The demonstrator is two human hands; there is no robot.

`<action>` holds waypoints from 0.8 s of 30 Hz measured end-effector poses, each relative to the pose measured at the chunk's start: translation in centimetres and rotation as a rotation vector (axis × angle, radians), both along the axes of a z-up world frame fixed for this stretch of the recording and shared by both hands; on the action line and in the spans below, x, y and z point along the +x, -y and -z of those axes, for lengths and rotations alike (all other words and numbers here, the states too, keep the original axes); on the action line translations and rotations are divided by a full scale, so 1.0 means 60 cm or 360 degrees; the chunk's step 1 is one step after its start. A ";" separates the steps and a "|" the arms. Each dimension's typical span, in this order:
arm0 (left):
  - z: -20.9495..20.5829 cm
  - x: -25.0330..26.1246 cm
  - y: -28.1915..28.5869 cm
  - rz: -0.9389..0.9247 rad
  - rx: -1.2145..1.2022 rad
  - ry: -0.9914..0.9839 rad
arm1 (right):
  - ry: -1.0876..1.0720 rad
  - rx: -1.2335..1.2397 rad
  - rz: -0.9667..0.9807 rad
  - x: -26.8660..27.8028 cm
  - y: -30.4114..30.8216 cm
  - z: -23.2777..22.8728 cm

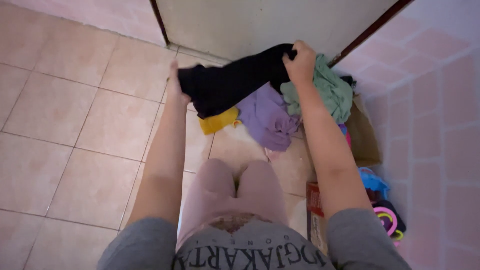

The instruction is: The person tidies a bedroom by gathering small items from the floor, arranging them against the wall, smoothing the bedsheet, and folding a green shirt on the bed. They also move a container and a plate to a corner and place a patterned cloth on the bed.

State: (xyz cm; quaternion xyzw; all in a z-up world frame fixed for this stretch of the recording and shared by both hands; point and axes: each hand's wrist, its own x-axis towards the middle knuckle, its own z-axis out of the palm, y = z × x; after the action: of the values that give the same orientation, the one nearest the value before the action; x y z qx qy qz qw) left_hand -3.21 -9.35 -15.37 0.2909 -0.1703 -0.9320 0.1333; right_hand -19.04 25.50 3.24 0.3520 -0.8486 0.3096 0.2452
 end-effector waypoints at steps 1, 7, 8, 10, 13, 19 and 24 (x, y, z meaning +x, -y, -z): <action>-0.004 0.005 -0.010 0.0162 -0.0078 -0.0025 | 0.0050 -0.0050 0.0042 -0.002 0.007 -0.019; 0.006 0.015 -0.051 0.0949 -0.2718 0.0971 | -0.0173 -0.0316 -0.0250 0.009 0.058 -0.095; 0.011 0.021 -0.055 0.1080 -0.2657 0.1108 | -0.0177 -0.0355 -0.0252 0.012 0.061 -0.102; 0.017 0.038 -0.062 0.1335 -0.2522 0.1374 | -0.0190 -0.0434 -0.0256 0.015 0.064 -0.118; 0.033 0.043 -0.091 0.1427 -0.2568 0.1459 | 0.0359 -0.0528 -0.0235 0.026 0.059 -0.136; 0.044 -0.039 -0.239 0.1007 -0.2013 -0.0416 | 0.0146 -0.0282 -0.0588 0.048 0.055 -0.151; 0.023 -0.057 -0.281 0.0878 -0.2776 0.0031 | -0.0149 -0.0192 -0.0433 0.004 0.000 -0.150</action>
State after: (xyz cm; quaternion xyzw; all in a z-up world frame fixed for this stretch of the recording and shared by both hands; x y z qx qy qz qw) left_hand -6.62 7.49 -16.73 0.0439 -0.8786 -0.4692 0.0770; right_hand -18.80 25.49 12.23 0.4624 -0.7606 0.3736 0.2609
